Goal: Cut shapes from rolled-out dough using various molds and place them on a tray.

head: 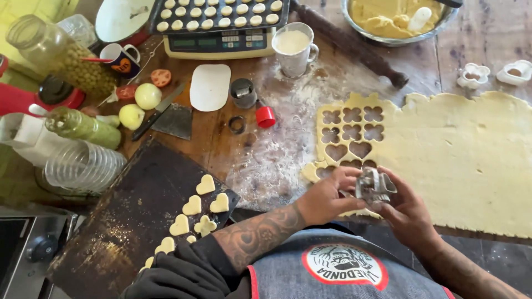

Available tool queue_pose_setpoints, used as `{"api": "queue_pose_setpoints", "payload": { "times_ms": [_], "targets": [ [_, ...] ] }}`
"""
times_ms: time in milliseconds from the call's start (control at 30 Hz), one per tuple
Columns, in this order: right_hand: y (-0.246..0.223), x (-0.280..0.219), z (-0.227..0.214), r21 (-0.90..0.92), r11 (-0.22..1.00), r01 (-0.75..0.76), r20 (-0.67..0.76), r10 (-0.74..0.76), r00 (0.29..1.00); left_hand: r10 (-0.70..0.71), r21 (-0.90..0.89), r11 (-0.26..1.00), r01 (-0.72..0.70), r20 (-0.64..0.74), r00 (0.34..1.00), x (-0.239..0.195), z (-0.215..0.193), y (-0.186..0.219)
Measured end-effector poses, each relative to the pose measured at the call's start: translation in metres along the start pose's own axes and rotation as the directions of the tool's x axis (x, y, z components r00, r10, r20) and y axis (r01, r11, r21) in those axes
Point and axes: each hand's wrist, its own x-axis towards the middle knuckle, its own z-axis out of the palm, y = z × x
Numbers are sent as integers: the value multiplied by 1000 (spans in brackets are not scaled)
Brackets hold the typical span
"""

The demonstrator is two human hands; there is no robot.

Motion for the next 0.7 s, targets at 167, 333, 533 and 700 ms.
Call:
{"api": "queue_pose_setpoints", "payload": {
  "times_ms": [167, 333, 533, 700],
  "targets": [
    [24, 2, -21, 102, 995, 21, -22, -19, 1000, -48, 128, 991, 49, -7, 999, 1, -8, 19],
    [1, 2, -37, 350, 936, 39, -20, -34, 999, 156, 571, 821, -5, -214, 964, 4, -81, 41],
    [14, -23, -68, 319, 948, -3, -242, 85, 967, 482, 768, 341, 542, -638, 601, 16, -255, 24],
    [19, -46, -74, 323, 946, -12, -347, 130, 929, 296, 738, 347, 579, -672, 679, 43, -314, 5]
  ]
}}
